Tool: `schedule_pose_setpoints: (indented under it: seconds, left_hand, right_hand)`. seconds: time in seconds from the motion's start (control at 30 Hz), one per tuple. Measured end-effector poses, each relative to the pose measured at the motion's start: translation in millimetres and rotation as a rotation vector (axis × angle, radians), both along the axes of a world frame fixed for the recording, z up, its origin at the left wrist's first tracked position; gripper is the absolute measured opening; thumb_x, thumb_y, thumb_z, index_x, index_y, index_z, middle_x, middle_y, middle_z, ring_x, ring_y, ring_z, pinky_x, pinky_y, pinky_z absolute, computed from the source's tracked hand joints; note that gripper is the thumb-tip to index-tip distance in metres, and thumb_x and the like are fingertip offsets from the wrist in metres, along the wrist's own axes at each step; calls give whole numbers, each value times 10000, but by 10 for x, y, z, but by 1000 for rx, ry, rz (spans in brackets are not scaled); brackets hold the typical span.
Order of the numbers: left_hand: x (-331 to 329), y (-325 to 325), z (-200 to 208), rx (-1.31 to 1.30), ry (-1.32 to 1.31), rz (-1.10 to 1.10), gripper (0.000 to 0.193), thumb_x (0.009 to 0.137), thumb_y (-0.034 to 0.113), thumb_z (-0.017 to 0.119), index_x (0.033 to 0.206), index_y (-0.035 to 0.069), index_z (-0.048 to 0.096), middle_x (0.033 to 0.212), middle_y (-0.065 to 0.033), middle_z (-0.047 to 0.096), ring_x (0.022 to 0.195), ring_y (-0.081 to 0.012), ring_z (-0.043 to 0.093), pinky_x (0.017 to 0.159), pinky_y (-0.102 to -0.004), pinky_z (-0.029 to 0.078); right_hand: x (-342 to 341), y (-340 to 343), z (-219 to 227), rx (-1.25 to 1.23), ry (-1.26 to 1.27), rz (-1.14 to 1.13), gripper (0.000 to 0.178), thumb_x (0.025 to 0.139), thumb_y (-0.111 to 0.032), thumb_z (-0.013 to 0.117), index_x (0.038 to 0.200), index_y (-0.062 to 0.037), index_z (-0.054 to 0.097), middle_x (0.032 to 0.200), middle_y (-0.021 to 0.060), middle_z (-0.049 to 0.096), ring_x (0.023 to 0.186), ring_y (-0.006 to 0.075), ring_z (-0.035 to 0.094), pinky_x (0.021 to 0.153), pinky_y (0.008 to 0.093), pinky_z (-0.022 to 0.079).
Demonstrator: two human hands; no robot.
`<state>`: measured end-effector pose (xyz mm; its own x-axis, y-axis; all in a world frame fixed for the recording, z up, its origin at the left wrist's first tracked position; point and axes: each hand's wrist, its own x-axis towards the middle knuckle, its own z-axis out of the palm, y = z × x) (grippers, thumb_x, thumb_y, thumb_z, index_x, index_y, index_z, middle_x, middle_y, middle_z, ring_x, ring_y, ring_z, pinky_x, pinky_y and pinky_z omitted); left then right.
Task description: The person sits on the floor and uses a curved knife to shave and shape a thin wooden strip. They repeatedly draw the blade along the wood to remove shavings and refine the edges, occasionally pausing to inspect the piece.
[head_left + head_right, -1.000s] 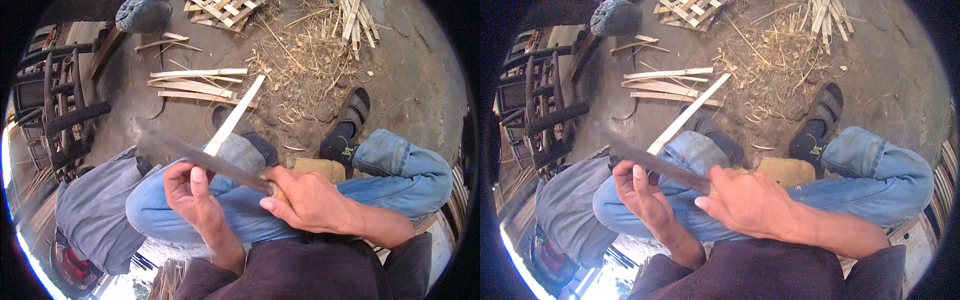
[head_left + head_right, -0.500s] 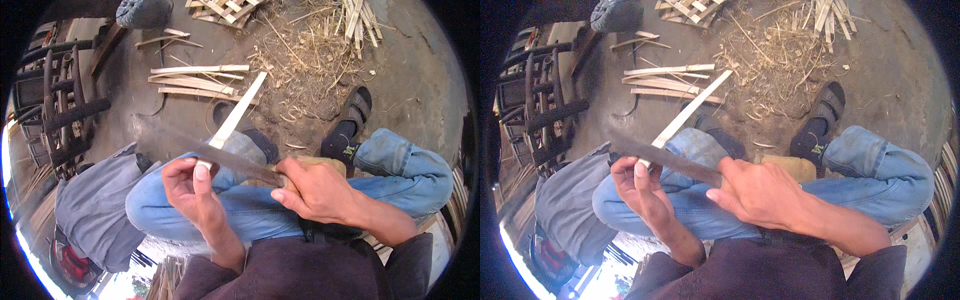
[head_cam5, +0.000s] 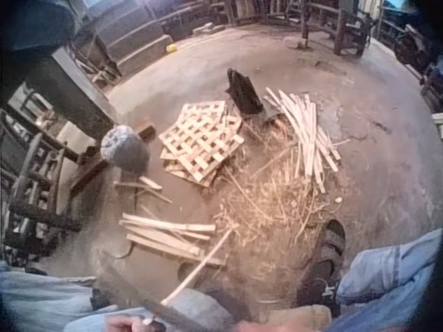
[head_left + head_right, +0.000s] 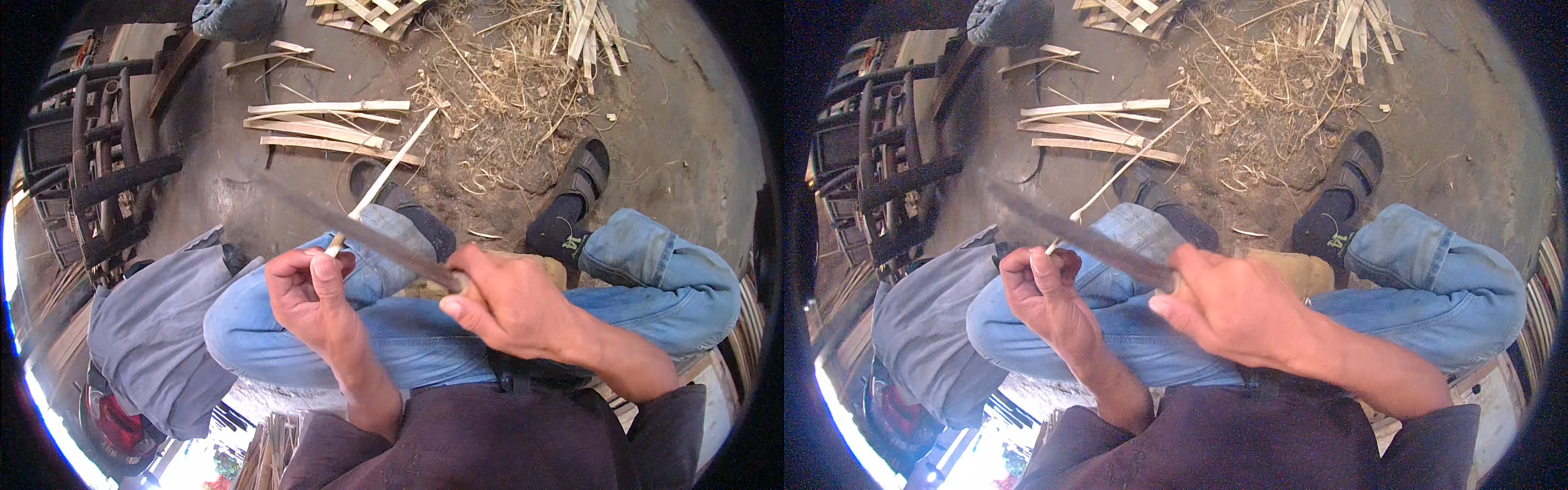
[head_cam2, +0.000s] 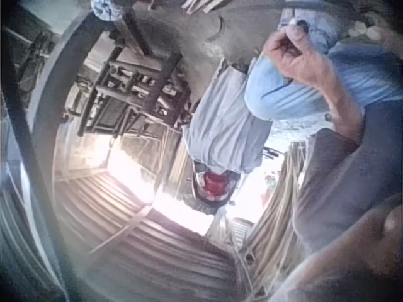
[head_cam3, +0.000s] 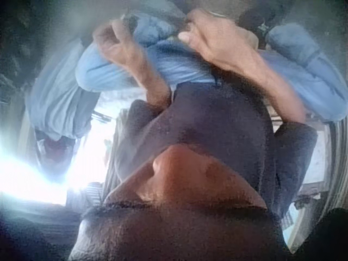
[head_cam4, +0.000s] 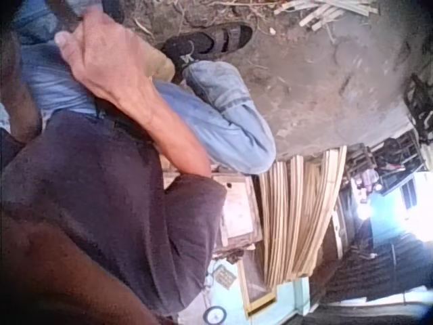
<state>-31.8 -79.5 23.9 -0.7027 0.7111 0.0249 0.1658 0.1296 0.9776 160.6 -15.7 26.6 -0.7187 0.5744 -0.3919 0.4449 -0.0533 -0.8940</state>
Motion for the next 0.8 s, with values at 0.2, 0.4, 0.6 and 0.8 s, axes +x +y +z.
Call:
schedule_pose_setpoints:
  seconds: [0.2,0.4,0.6,0.8]
  left_hand:
    - [-31,-17,-43,17,34,62,270,941,249,664,921,26,512,750,-35,562,679,-111,574,644,-244,497]
    - [8,9,-13,4,19,112,238,966,231,623,915,28,508,745,-42,557,664,-111,562,655,-249,503]
    - [7,35,-19,-15,23,151,219,979,210,597,902,31,496,737,-35,540,651,-108,553,631,-249,505]
    - [-9,27,-14,-21,-1,147,182,998,183,551,921,32,485,751,-28,525,650,-98,538,626,-249,519]
  right_hand:
    - [-156,-106,48,-15,69,-29,430,943,-394,548,1016,23,472,891,284,621,796,496,618,688,562,492]
    - [-247,-164,-148,119,15,-104,426,933,-391,568,1018,14,470,907,279,624,788,484,627,666,549,509]
    - [-376,-194,-340,156,18,-143,395,924,-370,591,1021,-8,465,890,252,620,803,467,635,647,536,511]
    - [-437,-305,-366,183,54,-164,383,920,-349,607,1021,-10,458,896,234,616,773,452,631,630,524,508]
